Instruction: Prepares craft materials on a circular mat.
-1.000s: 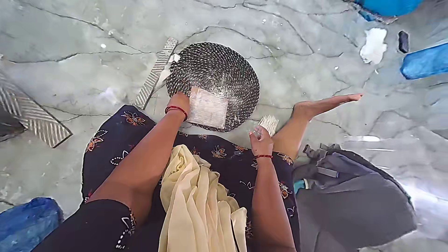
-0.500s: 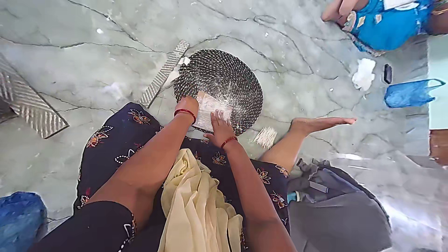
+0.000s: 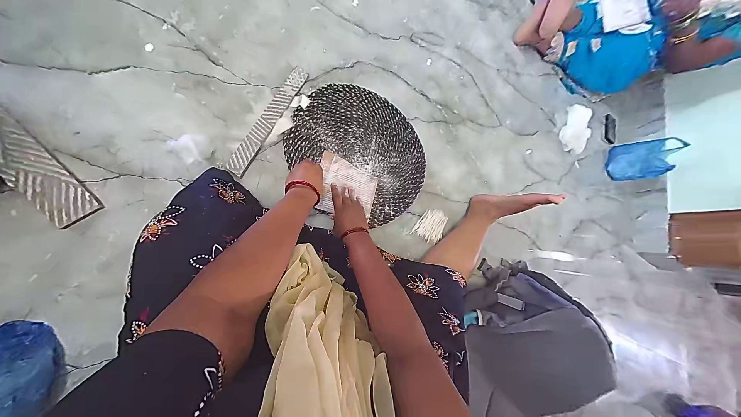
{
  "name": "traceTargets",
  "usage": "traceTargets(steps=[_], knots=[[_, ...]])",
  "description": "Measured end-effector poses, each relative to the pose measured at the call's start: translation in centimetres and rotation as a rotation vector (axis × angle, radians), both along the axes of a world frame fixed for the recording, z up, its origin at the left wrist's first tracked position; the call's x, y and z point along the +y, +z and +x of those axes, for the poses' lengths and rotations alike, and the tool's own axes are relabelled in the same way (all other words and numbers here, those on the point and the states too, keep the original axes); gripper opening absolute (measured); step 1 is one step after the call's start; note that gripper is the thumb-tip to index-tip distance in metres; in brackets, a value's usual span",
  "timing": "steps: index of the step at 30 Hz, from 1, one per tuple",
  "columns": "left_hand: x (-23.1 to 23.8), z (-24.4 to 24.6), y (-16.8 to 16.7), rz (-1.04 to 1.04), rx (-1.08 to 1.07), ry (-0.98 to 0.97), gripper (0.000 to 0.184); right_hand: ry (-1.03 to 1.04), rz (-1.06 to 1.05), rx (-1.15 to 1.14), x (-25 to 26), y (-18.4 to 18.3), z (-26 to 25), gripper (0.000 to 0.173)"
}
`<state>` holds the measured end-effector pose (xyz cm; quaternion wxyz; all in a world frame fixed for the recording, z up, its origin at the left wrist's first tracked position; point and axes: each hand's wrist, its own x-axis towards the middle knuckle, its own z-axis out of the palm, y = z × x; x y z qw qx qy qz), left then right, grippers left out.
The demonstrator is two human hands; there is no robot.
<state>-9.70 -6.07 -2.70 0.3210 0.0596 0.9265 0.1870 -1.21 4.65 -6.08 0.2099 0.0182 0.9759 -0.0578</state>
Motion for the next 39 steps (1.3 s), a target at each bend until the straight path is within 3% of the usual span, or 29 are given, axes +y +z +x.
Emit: traceTargets(steps=[2, 5, 9, 12, 14, 18, 25, 28, 30, 32, 34, 39], knots=[[-0.1, 0.2, -0.1, 0.008, -0.012, 0.002, 0.031, -0.033, -0.005, 0.062, -0.5, -0.5, 1.1, 0.063], [-0.4, 0.7, 0.2, 0.027, -0.010, 0.013, 0.027, -0.089, -0.041, 0.096, -0.7, -0.6, 1.8, 0.056], [-0.6, 0.7, 1.0, 0.047, -0.008, 0.028, 0.027, -0.243, -0.121, 0.087, 0.5, 1.6, 1.7, 0.082], [-0.3, 0.4, 1.0, 0.043, -0.001, 0.013, 0.026, -0.204, -0.042, 0.069, 2.7, 2.6, 0.3, 0.117], [-0.1, 0.6, 0.9, 0.058, -0.025, 0.036, 0.025, -0.140, 0.042, -0.056, 2.9, 3.6, -1.1, 0.127], [-0.2, 0.3, 2.2, 0.090, -0.076, 0.059, 0.035, -0.044, 0.097, -0.222, 1.2, 4.3, -2.4, 0.112], [-0.2, 0.9, 1.6, 0.000, -0.062, 0.045, 0.033, -0.131, 0.100, -0.075, -1.6, 0.4, 0.5, 0.064], [-0.5, 1.3, 1.8, 0.006, -0.068, 0.049, 0.033, -0.188, 0.100, -0.044, -2.8, 0.8, 1.1, 0.057], [-0.7, 1.3, 1.9, 0.005, -0.072, 0.040, 0.034, -0.211, 0.076, -0.012, -2.8, 2.3, 0.5, 0.064], [-0.7, 1.1, 1.9, 0.000, -0.048, 0.034, 0.033, -0.191, 0.067, -0.044, -2.0, 3.7, -0.7, 0.098], [-0.5, 1.0, 2.0, -0.016, -0.034, 0.030, 0.033, -0.126, 0.088, -0.131, -0.9, 4.1, -1.9, 0.117], [0.0, 0.4, 1.8, -0.078, -0.016, 0.013, 0.032, -0.089, 0.063, -0.185, -0.3, 2.3, -2.4, 0.096]])
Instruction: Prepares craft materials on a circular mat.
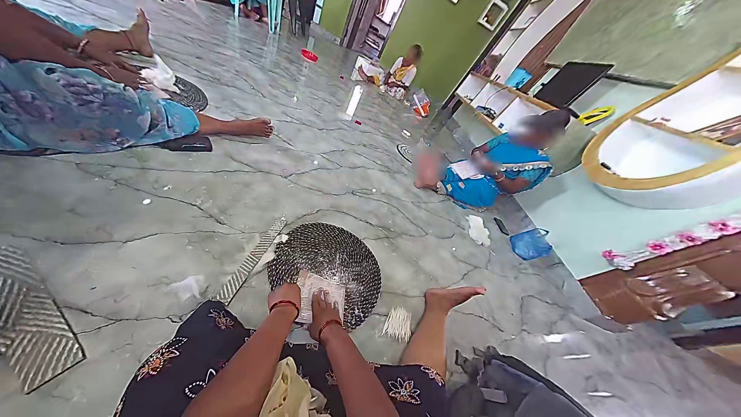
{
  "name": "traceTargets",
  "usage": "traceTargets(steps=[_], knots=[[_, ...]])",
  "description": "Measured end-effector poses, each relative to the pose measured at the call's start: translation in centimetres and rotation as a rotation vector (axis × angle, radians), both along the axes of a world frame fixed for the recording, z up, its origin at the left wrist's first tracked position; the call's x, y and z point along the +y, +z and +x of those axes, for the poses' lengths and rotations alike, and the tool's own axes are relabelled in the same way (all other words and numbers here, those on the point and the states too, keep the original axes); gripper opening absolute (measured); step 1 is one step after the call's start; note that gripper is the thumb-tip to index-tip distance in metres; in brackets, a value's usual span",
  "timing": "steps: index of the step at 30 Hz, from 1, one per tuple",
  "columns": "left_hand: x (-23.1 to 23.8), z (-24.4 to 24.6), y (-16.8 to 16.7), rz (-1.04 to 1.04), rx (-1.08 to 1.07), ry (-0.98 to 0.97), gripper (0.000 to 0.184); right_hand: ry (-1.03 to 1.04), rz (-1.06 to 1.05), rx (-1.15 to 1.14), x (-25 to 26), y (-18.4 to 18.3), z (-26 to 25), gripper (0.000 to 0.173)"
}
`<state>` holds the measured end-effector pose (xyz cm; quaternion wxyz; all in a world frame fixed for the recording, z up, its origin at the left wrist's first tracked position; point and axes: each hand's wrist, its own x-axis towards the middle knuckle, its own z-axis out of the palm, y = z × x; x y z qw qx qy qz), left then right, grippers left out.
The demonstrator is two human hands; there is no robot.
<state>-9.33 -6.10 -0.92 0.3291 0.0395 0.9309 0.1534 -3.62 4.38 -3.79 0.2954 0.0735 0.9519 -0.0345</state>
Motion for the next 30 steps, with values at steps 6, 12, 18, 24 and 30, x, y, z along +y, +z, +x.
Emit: traceTargets(steps=[6, 12, 18, 24, 30], knots=[[0.1, 0.8, -0.1, 0.013, -0.049, 0.020, 0.036, -0.112, 0.010, 0.188, -2.1, -2.1, 3.6, 0.056], [0.0, 1.2, 0.3, 0.005, -0.036, -0.031, 0.034, -0.072, -0.052, 0.109, -0.5, 2.0, 1.5, 0.091], [0.4, 0.7, 0.2, -0.046, -0.006, -0.044, 0.032, -0.007, -0.029, 0.036, 0.4, -0.5, 0.9, 0.080], [0.3, 1.5, 0.5, 0.005, -0.036, -0.021, 0.038, -0.135, -0.037, 0.145, -1.7, -0.3, 3.0, 0.052], [-0.3, 1.5, 1.1, 0.043, -0.041, 0.011, 0.035, -0.056, -0.031, 0.138, -0.5, 1.1, 1.9, 0.099]])
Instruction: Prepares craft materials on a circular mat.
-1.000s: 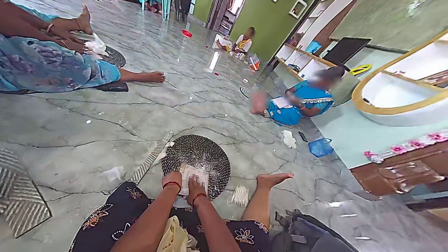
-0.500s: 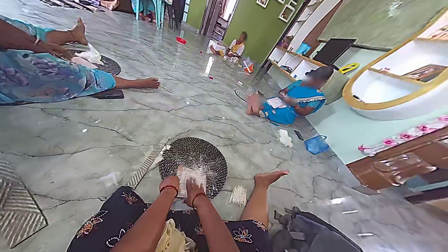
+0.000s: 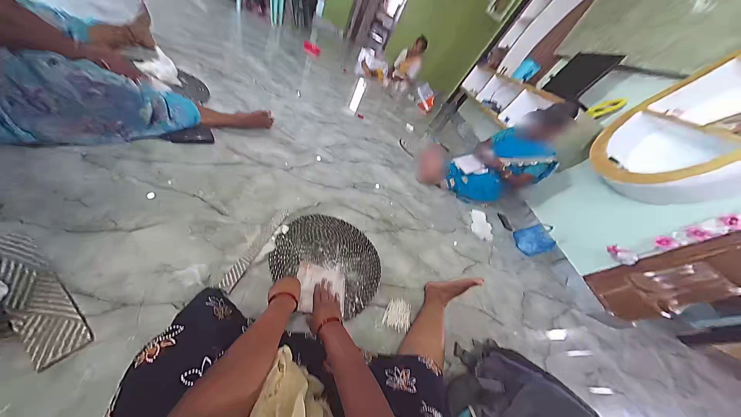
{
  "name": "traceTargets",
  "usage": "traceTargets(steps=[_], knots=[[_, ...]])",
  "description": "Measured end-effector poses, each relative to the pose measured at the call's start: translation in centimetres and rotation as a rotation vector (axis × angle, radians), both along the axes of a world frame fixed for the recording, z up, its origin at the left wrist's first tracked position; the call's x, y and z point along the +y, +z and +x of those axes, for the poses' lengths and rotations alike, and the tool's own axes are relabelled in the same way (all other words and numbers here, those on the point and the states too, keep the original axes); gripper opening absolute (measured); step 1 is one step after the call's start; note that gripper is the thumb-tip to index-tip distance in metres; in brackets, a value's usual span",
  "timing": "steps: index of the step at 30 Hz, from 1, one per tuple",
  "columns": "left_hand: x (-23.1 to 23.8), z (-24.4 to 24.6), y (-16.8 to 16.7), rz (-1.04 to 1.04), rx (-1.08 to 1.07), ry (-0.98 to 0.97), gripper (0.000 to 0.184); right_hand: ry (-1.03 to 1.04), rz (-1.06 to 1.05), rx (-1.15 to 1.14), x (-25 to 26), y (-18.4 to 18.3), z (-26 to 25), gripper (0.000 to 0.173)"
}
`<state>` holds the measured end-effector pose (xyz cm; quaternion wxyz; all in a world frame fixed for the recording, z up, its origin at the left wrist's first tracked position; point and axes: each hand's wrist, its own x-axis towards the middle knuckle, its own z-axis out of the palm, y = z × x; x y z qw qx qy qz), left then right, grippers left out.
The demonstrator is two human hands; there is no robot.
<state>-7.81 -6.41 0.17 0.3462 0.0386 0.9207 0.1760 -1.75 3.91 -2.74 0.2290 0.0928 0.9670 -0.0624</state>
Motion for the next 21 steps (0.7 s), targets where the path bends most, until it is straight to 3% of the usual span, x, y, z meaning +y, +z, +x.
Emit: traceTargets(steps=[2, 5, 9, 13, 15, 17, 18, 21], knots=[[0.2, -0.3, -0.6, 0.001, 0.008, 0.001, 0.033, 0.073, -0.003, -0.061, 1.2, -0.2, -0.7, 0.103], [0.8, -1.0, -1.5, -0.037, 0.005, -0.019, 0.032, 0.109, 0.008, -0.092, 2.0, -1.3, -1.1, 0.088], [1.0, -0.6, -1.3, -0.056, -0.007, -0.026, 0.033, 0.004, 0.006, 0.002, 0.4, -3.1, 1.4, 0.062], [0.7, -0.1, -1.3, -0.054, 0.001, -0.026, 0.034, -0.045, 0.007, 0.045, -0.7, -2.5, 2.5, 0.051], [0.5, -0.2, -1.2, -0.047, 0.011, -0.021, 0.034, -0.029, -0.016, 0.074, -0.1, -1.1, 1.6, 0.059], [0.6, -0.3, -1.1, -0.043, 0.015, -0.020, 0.034, -0.001, -0.019, 0.025, 1.1, -0.1, 0.4, 0.091], [0.6, -0.3, -1.3, -0.040, 0.016, -0.023, 0.034, 0.019, -0.008, -0.032, 1.6, 0.0, -0.2, 0.098], [0.6, -0.6, -1.5, -0.054, 0.013, -0.019, 0.034, 0.081, 0.008, -0.117, 2.2, -1.2, -1.0, 0.091]])
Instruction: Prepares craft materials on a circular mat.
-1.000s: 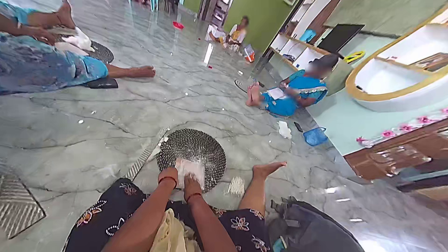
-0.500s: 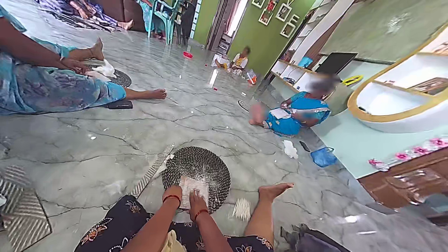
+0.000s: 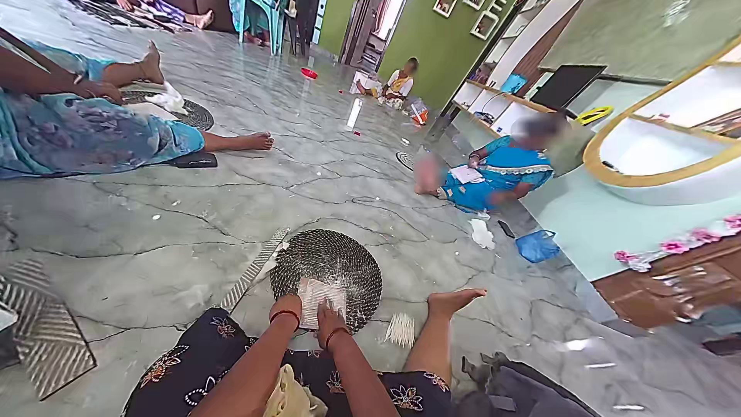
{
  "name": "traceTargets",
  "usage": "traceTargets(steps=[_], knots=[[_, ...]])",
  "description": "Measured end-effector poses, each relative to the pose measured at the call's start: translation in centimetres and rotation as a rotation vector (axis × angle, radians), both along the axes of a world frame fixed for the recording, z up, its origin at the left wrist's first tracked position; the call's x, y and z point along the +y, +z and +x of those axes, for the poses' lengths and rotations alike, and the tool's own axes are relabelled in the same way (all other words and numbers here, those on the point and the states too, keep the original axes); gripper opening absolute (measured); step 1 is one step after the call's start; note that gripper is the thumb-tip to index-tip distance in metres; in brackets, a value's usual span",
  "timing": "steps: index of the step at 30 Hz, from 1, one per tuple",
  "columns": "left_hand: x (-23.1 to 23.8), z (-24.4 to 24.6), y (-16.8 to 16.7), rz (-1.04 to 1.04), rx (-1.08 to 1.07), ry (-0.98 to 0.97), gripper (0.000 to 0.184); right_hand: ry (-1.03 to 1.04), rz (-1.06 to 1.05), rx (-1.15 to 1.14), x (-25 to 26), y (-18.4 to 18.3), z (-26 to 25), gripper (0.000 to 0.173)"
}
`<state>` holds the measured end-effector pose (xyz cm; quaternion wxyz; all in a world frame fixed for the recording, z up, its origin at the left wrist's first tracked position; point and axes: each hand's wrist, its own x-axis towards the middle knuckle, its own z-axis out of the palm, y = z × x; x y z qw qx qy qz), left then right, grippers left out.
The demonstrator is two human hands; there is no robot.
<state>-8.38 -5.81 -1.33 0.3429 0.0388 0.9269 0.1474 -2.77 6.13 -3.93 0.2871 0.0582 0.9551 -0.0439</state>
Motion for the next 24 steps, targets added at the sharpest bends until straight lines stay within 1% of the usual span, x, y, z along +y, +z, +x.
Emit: traceTargets(steps=[2, 5, 7, 9, 10, 12, 13, 14, 15, 16, 20, 22, 24], knots=[[0.1, -0.1, 0.0, -0.010, 0.003, -0.010, 0.033, -0.042, 0.001, 0.030, -0.6, -1.0, 0.4, 0.081], [0.3, 0.1, -0.1, -0.020, -0.006, -0.031, 0.033, -0.163, 0.030, 0.088, -2.6, -1.3, 2.3, 0.059], [0.3, 0.3, 0.1, -0.020, -0.016, -0.039, 0.033, -0.241, 0.037, 0.098, -3.6, -0.7, 3.1, 0.047], [0.0, 0.5, 0.1, -0.012, -0.016, -0.036, 0.032, -0.256, 0.019, 0.098, -3.6, 0.7, 3.1, 0.041], [-0.1, 0.4, 0.2, -0.008, -0.012, -0.036, 0.032, -0.234, 0.004, 0.114, -3.2, 1.1, 2.7, 0.048], [-0.1, 0.5, 0.5, 0.008, -0.016, -0.031, 0.032, -0.156, -0.020, 0.099, -1.8, 1.8, 1.7, 0.087], [-0.1, 0.5, 0.6, 0.011, -0.016, -0.033, 0.032, -0.112, -0.002, 0.060, -1.3, 1.8, 1.1, 0.100], [-0.1, 0.5, 0.6, 0.011, -0.014, -0.035, 0.032, -0.077, 0.013, 0.023, -0.9, 1.6, 0.7, 0.104], [-0.1, 0.4, 0.6, 0.009, -0.013, -0.037, 0.032, -0.054, 0.020, -0.004, -0.8, 1.1, 0.3, 0.101], [-0.1, 0.2, 0.5, 0.005, -0.010, -0.035, 0.032, -0.038, 0.025, -0.015, -0.8, 0.5, 0.1, 0.094], [0.2, 0.0, 0.3, -0.004, -0.020, -0.025, 0.032, -0.116, 0.025, 0.089, -2.0, -1.5, 1.8, 0.066], [0.3, 0.2, 0.4, -0.011, -0.023, -0.030, 0.033, -0.160, 0.030, 0.117, -2.8, -1.7, 2.9, 0.056], [0.2, 0.5, 0.6, -0.020, -0.017, -0.041, 0.032, -0.189, 0.017, 0.109, -3.2, -1.0, 3.1, 0.051]])
